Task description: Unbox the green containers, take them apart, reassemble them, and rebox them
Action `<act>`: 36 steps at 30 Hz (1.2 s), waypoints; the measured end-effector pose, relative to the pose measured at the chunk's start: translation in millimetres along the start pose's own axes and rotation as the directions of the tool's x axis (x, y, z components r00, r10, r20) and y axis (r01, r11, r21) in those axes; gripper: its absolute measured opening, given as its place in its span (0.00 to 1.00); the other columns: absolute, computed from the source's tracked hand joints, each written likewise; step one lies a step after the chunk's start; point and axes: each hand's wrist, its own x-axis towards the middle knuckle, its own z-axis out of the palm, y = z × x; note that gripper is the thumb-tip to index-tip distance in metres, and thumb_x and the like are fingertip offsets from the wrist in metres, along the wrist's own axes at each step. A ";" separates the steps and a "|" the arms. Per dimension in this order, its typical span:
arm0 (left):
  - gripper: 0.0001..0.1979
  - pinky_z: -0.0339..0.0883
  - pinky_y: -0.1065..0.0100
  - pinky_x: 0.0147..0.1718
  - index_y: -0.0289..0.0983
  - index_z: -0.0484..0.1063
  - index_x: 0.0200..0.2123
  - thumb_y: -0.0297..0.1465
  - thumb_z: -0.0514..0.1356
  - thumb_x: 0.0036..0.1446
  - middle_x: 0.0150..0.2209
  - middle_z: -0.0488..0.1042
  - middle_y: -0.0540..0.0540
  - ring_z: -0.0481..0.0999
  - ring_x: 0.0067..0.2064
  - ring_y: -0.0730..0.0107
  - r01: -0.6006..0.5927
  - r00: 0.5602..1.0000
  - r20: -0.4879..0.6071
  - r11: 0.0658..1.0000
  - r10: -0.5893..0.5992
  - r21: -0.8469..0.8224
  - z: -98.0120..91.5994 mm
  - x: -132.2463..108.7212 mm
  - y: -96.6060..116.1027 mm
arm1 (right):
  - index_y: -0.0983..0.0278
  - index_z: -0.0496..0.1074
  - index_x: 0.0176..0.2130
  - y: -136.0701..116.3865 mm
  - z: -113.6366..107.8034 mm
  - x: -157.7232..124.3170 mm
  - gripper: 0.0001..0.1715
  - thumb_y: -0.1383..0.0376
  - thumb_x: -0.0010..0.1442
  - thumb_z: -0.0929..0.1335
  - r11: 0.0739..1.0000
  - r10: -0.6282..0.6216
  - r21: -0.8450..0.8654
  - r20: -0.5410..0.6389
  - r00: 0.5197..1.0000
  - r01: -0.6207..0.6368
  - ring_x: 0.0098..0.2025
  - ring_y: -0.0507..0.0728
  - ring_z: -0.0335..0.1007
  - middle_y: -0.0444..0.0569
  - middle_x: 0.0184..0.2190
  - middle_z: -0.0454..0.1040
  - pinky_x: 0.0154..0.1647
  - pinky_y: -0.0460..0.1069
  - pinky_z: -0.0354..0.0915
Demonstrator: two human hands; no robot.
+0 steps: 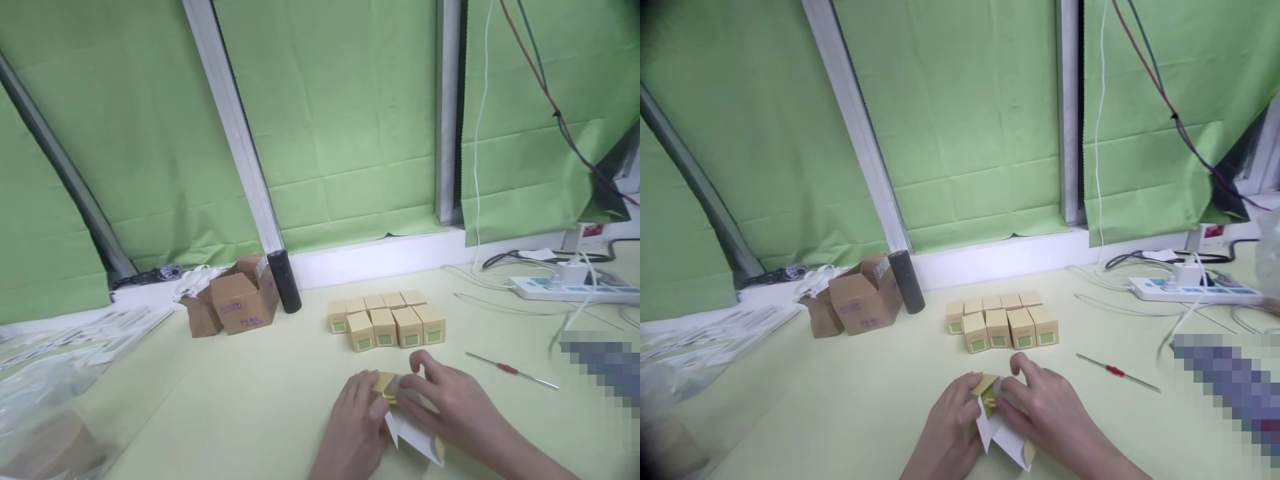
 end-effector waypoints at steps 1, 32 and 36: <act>0.14 0.64 0.52 0.48 0.42 0.66 0.38 0.21 0.55 0.48 0.50 0.66 0.41 0.67 0.52 0.53 -0.027 1.000 0.010 0.999 0.026 0.020 -0.1 0.2 1.2 | 0.58 0.73 0.37 0.9 2.3 -0.1 0.11 0.60 0.60 0.62 1.000 0.009 0.025 -0.017 1.000 -0.008 0.28 0.55 0.70 0.54 0.41 0.69 0.24 0.49 0.65; 0.33 0.61 0.59 0.50 0.38 0.57 0.55 0.33 0.61 0.43 0.50 0.66 0.40 0.67 0.50 0.55 0.388 0.880 -0.012 0.732 -0.475 -0.560 -1.8 2.5 48.2 | 0.60 0.64 0.30 -12.4 -13.4 7.9 0.20 0.47 0.58 0.61 0.287 0.396 0.910 0.173 0.902 -0.300 0.30 0.54 0.65 0.42 0.25 0.64 0.32 0.50 0.68; 0.31 0.61 0.63 0.48 0.38 0.60 0.53 0.29 0.58 0.41 0.46 0.67 0.42 0.68 0.45 0.61 0.370 0.894 0.016 0.719 -0.447 -0.588 -0.2 -7.3 38.9 | 0.59 0.64 0.34 14.3 -19.4 8.7 0.22 0.45 0.58 0.58 0.174 0.595 0.906 0.216 0.774 -0.386 0.37 0.57 0.69 0.46 0.37 0.68 0.37 0.53 0.70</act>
